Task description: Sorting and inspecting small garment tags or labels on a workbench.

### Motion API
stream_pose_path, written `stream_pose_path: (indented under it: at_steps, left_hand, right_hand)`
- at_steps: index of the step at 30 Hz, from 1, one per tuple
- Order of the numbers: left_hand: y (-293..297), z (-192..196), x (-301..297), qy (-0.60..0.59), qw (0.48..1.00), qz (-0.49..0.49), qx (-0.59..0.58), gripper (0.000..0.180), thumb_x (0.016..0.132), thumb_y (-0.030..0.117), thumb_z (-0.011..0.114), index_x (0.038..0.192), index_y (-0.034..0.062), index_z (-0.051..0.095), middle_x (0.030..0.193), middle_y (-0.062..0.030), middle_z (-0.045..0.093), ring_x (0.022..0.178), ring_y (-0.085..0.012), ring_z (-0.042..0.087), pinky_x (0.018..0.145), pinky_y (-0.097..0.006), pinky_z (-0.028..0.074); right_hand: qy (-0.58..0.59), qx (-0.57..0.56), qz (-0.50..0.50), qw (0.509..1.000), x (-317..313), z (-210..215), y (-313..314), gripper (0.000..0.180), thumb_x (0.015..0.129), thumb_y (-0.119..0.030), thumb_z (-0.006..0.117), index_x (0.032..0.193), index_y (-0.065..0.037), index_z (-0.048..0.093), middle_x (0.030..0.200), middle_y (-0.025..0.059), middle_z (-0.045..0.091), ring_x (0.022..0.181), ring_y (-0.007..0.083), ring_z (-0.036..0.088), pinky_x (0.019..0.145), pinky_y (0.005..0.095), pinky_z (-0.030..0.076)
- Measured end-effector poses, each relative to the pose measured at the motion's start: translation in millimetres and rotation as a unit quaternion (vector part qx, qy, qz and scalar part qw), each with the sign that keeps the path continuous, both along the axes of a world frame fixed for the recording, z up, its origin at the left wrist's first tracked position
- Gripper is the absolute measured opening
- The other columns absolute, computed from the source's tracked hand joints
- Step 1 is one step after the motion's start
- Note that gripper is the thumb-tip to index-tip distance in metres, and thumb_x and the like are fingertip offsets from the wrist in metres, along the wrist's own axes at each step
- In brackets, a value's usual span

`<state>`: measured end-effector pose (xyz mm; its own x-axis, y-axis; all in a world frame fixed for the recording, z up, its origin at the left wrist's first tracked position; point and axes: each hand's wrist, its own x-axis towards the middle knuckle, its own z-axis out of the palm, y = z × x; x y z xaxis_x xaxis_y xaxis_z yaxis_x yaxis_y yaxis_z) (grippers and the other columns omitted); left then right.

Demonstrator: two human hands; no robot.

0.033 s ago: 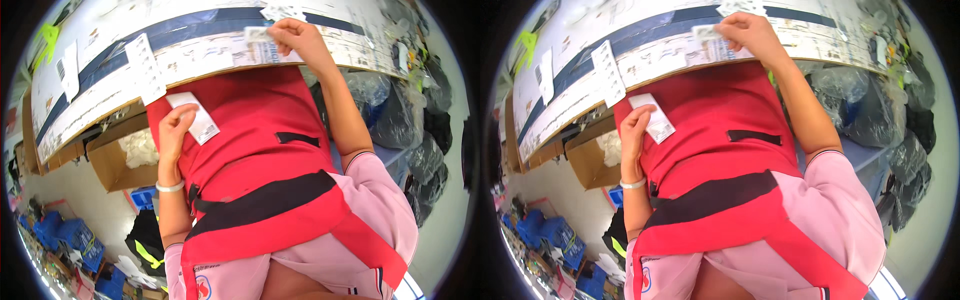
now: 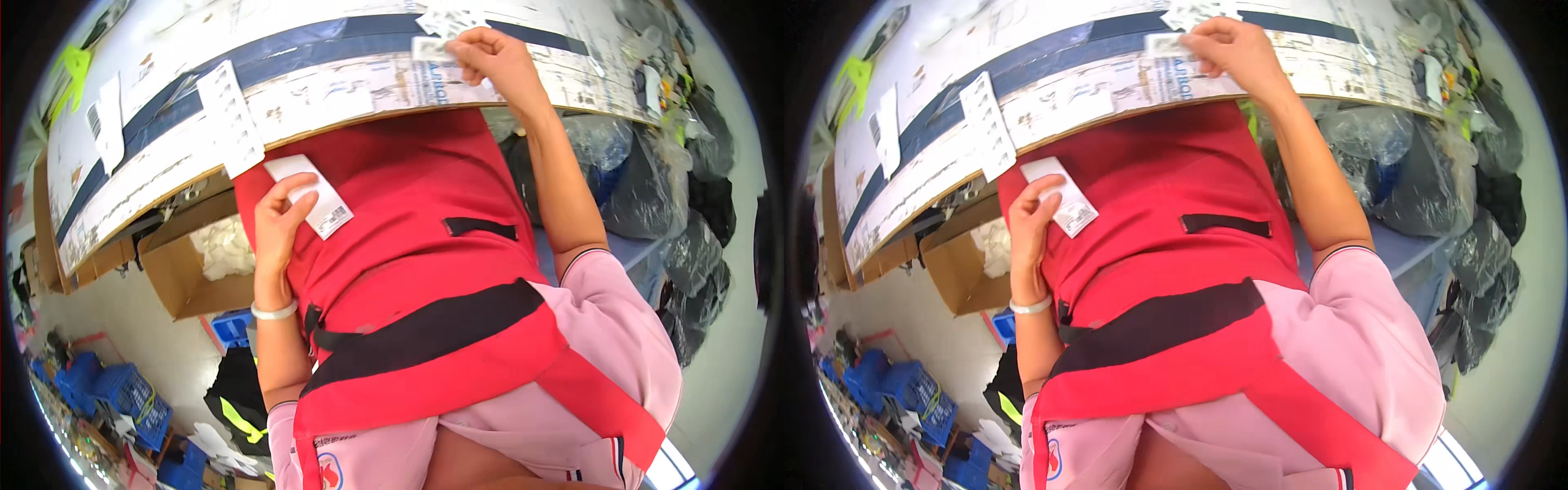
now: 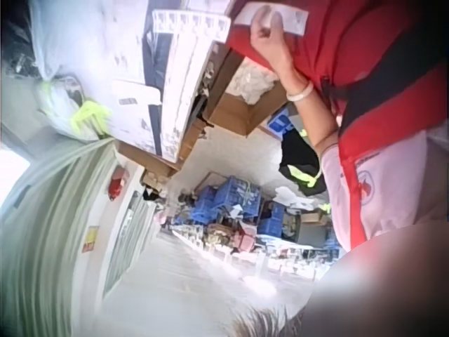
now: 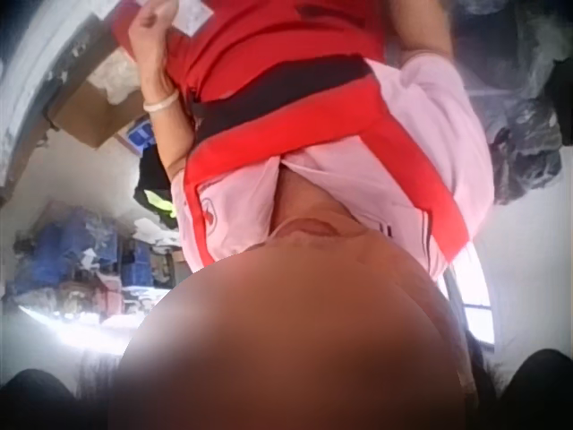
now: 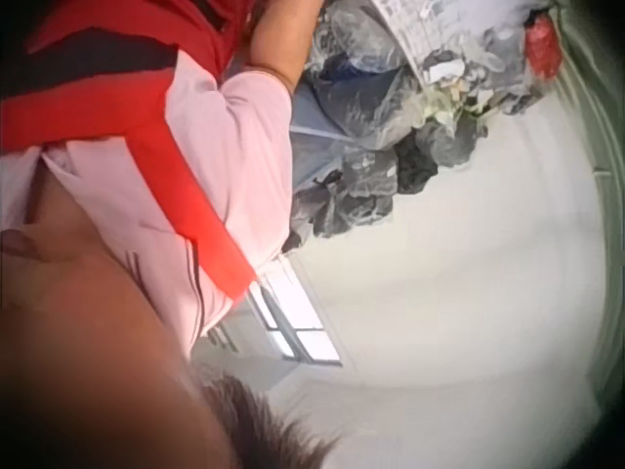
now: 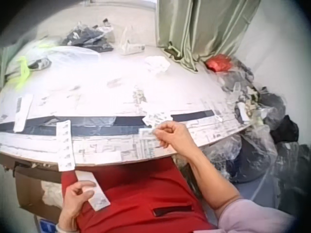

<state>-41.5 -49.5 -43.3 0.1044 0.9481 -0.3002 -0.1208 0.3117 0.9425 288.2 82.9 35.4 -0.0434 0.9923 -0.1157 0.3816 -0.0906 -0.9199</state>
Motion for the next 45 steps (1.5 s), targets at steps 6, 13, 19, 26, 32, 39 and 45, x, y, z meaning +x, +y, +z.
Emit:
stream_pose_path:
  at_steps: [6, 13, 19, 26, 32, 39, 45]
  left_hand:
    - [-1, 13, 10, -0.073, 0.995, -0.029, -0.054, 0.028, 0.083, -0.002, 0.065, 0.111, 0.0005, 0.063, 0.086, -0.0054, 0.066, 0.066, -0.0083, 0.060, 0.055, -0.020, 0.047]
    - [0, 21, 23, -0.032, 0.999, 0.001, -0.038, 0.016, 0.083, 0.001, 0.066, 0.099, 0.0006, 0.069, 0.070, -0.0049, 0.066, 0.053, -0.0070, 0.057, 0.048, -0.018, 0.042]
    - [5, 23, 30, -0.111, 0.991, 0.067, -0.036, 0.017, 0.084, 0.004, 0.066, 0.101, -0.0009, 0.068, 0.079, -0.0040, 0.067, 0.063, -0.0065, 0.059, 0.054, -0.018, 0.046]
    - [-5, 15, 18, -0.049, 0.997, -0.013, -0.052, 0.013, 0.084, 0.005, 0.067, 0.095, -0.0020, 0.069, 0.074, -0.0032, 0.065, 0.061, -0.0062, 0.058, 0.056, -0.019, 0.047]
    - [-2, 12, 18, -0.050, 0.997, -0.026, -0.060, 0.012, 0.086, 0.006, 0.065, 0.093, -0.0031, 0.069, 0.072, -0.0042, 0.064, 0.058, -0.0076, 0.056, 0.054, -0.021, 0.047]
    - [2, 2, 7, -0.117, 0.992, -0.002, -0.054, 0.044, 0.097, 0.035, 0.050, 0.099, -0.0055, 0.067, 0.080, -0.0108, 0.066, 0.062, -0.0132, 0.060, 0.057, -0.024, 0.050]
    - [5, -2, 8, -0.063, 0.996, -0.008, -0.062, 0.037, 0.095, 0.030, 0.054, 0.097, -0.0043, 0.068, 0.081, -0.0090, 0.066, 0.064, -0.0127, 0.060, 0.056, -0.024, 0.050]
  right_hand:
    - [-0.268, 0.014, -0.063, 0.961, 74, -42, 12, 0.032, 0.075, -0.032, 0.076, 0.086, -0.004, 0.065, 0.067, 0.0008, 0.060, 0.065, 0.0105, 0.060, 0.059, 0.0269, 0.047]
    - [-0.096, -0.002, 0.123, 0.988, -39, -11, -49, 0.020, 0.084, -0.022, 0.067, 0.093, -0.004, 0.066, 0.073, -0.0012, 0.059, 0.068, 0.0075, 0.055, 0.060, 0.0249, 0.045]
    - [0.112, -0.253, 0.296, 0.914, -100, -29, -80, 0.018, 0.087, -0.019, 0.064, 0.087, 0.000, 0.065, 0.071, 0.0007, 0.060, 0.062, 0.0059, 0.054, 0.057, 0.0204, 0.044]
    - [0.151, -0.218, 0.228, 0.937, -110, -36, -84, 0.016, 0.088, -0.017, 0.064, 0.089, -0.001, 0.064, 0.074, -0.0002, 0.060, 0.065, 0.0057, 0.055, 0.059, 0.0194, 0.045]
    - [0.075, -0.020, 0.249, 0.965, -113, -37, -81, 0.010, 0.088, -0.011, 0.062, 0.090, -0.001, 0.064, 0.081, 0.0009, 0.061, 0.073, 0.0062, 0.054, 0.068, 0.0213, 0.045]
    - [0.067, -0.066, 0.170, 0.981, -105, -17, -48, 0.017, 0.089, -0.017, 0.062, 0.093, -0.001, 0.065, 0.070, 0.0022, 0.062, 0.060, 0.0057, 0.057, 0.054, 0.0192, 0.047]
    - [0.023, -0.077, 0.147, 0.986, -94, -17, -9, 0.020, 0.087, -0.021, 0.065, 0.090, -0.001, 0.065, 0.072, 0.0021, 0.063, 0.061, 0.0061, 0.058, 0.052, 0.0193, 0.048]
